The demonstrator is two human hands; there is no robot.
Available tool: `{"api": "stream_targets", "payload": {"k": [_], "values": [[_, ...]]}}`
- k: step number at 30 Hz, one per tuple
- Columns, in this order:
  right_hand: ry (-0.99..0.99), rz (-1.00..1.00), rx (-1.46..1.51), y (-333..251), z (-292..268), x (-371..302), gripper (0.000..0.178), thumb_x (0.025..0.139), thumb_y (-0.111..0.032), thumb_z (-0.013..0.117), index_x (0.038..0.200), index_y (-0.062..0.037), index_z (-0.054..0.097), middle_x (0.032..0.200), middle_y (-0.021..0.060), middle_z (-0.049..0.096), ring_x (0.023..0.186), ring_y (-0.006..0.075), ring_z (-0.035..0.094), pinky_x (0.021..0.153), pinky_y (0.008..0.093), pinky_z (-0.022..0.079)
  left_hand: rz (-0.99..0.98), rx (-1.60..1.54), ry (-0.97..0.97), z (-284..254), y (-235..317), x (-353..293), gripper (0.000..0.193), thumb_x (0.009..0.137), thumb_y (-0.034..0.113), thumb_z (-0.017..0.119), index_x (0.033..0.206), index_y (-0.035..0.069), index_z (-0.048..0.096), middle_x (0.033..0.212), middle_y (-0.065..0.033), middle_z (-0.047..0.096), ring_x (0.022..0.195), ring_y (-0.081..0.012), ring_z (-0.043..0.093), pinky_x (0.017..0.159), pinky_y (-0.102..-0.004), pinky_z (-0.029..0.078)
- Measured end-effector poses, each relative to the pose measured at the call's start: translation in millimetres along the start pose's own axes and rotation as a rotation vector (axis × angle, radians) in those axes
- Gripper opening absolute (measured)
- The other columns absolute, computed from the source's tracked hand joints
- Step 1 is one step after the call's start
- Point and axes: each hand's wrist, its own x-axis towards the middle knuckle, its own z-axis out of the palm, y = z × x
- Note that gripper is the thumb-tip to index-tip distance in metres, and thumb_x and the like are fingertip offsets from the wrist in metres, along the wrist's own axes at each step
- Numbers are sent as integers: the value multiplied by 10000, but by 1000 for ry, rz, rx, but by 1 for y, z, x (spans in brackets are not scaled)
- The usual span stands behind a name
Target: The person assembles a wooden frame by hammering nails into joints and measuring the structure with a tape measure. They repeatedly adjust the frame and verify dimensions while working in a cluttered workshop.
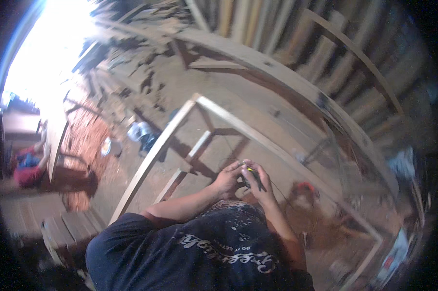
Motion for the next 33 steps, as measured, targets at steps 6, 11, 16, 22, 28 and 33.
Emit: {"api": "stream_targets", "payload": {"k": [6, 11, 16, 22, 28, 33], "values": [[135, -6, -4, 23, -96, -102, 432, 985, -290, 693, 1291, -1, 599, 1145, 85, 682, 1041, 143, 632, 892, 301, 517, -304, 201, -16, 77, -87, -4, 325, 1039, 267, 570, 1335, 132, 592, 1292, -57, 598, 1273, -233, 509, 1083, -526, 415], [165, -184, -197, 70, -190, -186, 420, 1014, -322, 626, 1300, -16, 591, 1151, 163, 677, 1055, 253, 645, 928, 369, 499, -109, 448, -130, 107, -172, 31, 339, 1032, 249, 603, 1337, 101, 605, 1311, -21, 596, 1229, -186, 528, 1088, -469, 398], [235, -194, -88, 143, -232, -294, 427, 961, -340, 672, 1248, -30, 611, 1039, 148, 692, 946, 247, 653, 838, 394, 499, -82, 642, -272, 147, -250, 7, 251, 1031, 208, 608, 1243, 86, 665, 1192, -5, 665, 1116, -131, 576, 981, -382, 449], [509, 145, -247, 212, -268, -392, 365, 946, -417, 661, 1188, -144, 642, 1086, 160, 692, 980, 348, 662, 848, 465, 505, -140, 709, -400, 199, -334, 13, 268, 1009, 227, 637, 1245, 101, 635, 1219, -17, 632, 1079, -146, 574, 999, -425, 417], [740, 313, -177, 214, -264, -507, 439, 962, -478, 642, 1223, -125, 661, 1117, 167, 707, 1016, 354, 672, 878, 448, 510, -228, 821, -441, 270, -385, 40, 318, 1005, 262, 638, 1258, 71, 628, 1187, -51, 671, 1016, -162, 641, 915, -317, 492], [1015, 395, 53, 246, -225, -541, 435, 986, -473, 611, 1202, -103, 682, 1078, 204, 709, 1011, 384, 678, 889, 467, 512, -343, 927, -549, 314, -445, 80, 269, 1008, 255, 637, 1199, 66, 638, 1080, -38, 675, 943, -183, 650, 861, -325, 509]]}}
